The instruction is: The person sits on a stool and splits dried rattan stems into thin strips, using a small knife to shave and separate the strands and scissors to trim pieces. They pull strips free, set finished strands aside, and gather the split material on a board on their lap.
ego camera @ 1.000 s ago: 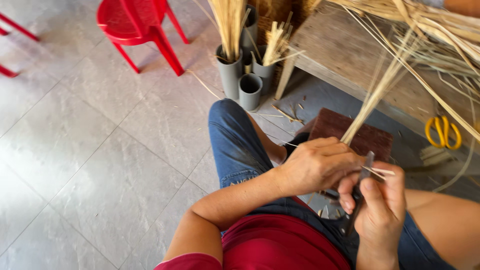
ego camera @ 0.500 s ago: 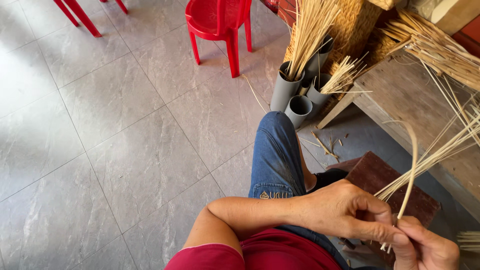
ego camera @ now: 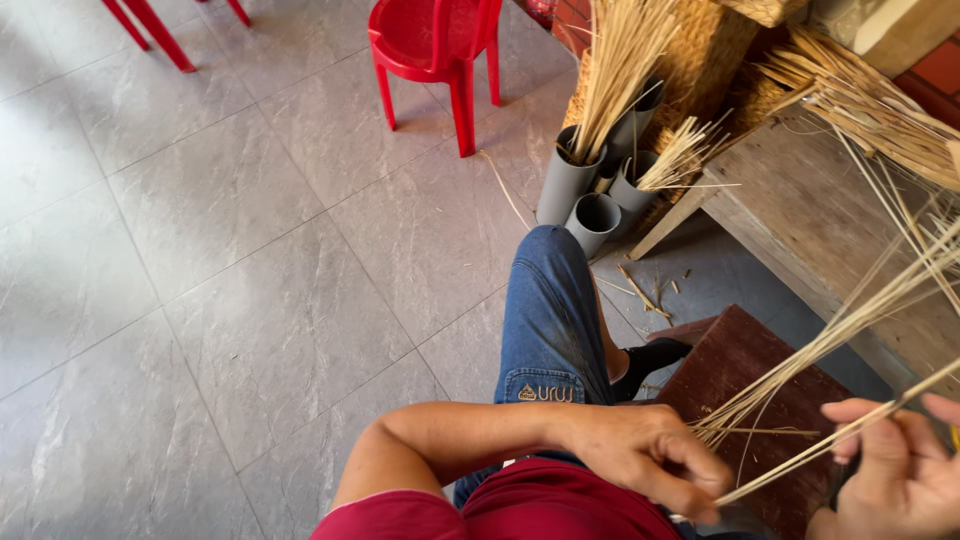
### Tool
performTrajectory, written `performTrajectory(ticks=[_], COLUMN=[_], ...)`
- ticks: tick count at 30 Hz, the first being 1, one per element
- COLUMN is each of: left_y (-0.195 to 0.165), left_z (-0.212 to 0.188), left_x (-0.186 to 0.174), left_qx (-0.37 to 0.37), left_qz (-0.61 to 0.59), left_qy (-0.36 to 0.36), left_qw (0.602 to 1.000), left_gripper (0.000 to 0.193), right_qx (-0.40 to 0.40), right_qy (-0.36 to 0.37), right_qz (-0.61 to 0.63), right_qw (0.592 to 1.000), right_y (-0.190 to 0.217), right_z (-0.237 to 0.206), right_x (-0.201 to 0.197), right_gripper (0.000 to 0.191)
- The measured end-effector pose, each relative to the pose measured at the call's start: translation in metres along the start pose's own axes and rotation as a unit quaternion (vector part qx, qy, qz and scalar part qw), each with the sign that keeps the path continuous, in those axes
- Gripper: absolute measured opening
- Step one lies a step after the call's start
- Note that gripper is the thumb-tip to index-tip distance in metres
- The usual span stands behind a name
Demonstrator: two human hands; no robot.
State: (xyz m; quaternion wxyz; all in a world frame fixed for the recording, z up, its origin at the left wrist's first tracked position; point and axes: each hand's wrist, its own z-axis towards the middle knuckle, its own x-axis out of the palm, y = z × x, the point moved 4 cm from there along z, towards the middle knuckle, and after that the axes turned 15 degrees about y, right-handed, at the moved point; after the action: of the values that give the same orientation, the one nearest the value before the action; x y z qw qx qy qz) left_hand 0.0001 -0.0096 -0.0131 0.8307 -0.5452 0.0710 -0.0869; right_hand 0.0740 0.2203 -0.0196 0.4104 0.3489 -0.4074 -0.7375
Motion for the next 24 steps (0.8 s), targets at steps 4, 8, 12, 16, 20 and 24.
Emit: performTrajectory(ticks=[4,8,12,16,20,24], left_y=[0.004,-0.007,-0.013,-0.020,-0.012,0.010], left_z=[-0.021,-0.061,-0.079,-0.054,-0.018,0.005], left_x=[-0.005,-0.014,-0.033,-0.048,-0.043,-0.022], left_qx=[-0.062,-0.120,-0.242,-0.176,-0.173,-0.218], left_qz=[0.005,0.051,0.093,0.042,-0.009,-0.122], left_qy=[0.097,0.136,0.084,-0.011,-0.028,-0.045], left_qw=[0.993,0.982,0.962,0.983,0.985,0.967], left_gripper=[0.029,0.028,0.040,0.066,0.063,0.043], right_qx=[0.017,-0.020,-0.029,-0.020,-0.019,0.008], right_qy=[-0.062,-0.099,-0.113,-0.104,-0.080,-0.068], right_qz=[0.003,0.063,0.064,-0.017,-0.062,-0.016], right_qw=[0.998,0.993,0.991,0.994,0.995,0.998], right_y=[-0.020,-0.022,-0.005,0.028,0.049,0.049], right_z=[0.011,-0.014,-0.037,-0.042,-0.035,-0.033], right_x=[-0.046,-0.064,-0.035,0.000,0.025,0.029], right_gripper=[0.025,0.026,0.028,0.034,0.036,0.035])
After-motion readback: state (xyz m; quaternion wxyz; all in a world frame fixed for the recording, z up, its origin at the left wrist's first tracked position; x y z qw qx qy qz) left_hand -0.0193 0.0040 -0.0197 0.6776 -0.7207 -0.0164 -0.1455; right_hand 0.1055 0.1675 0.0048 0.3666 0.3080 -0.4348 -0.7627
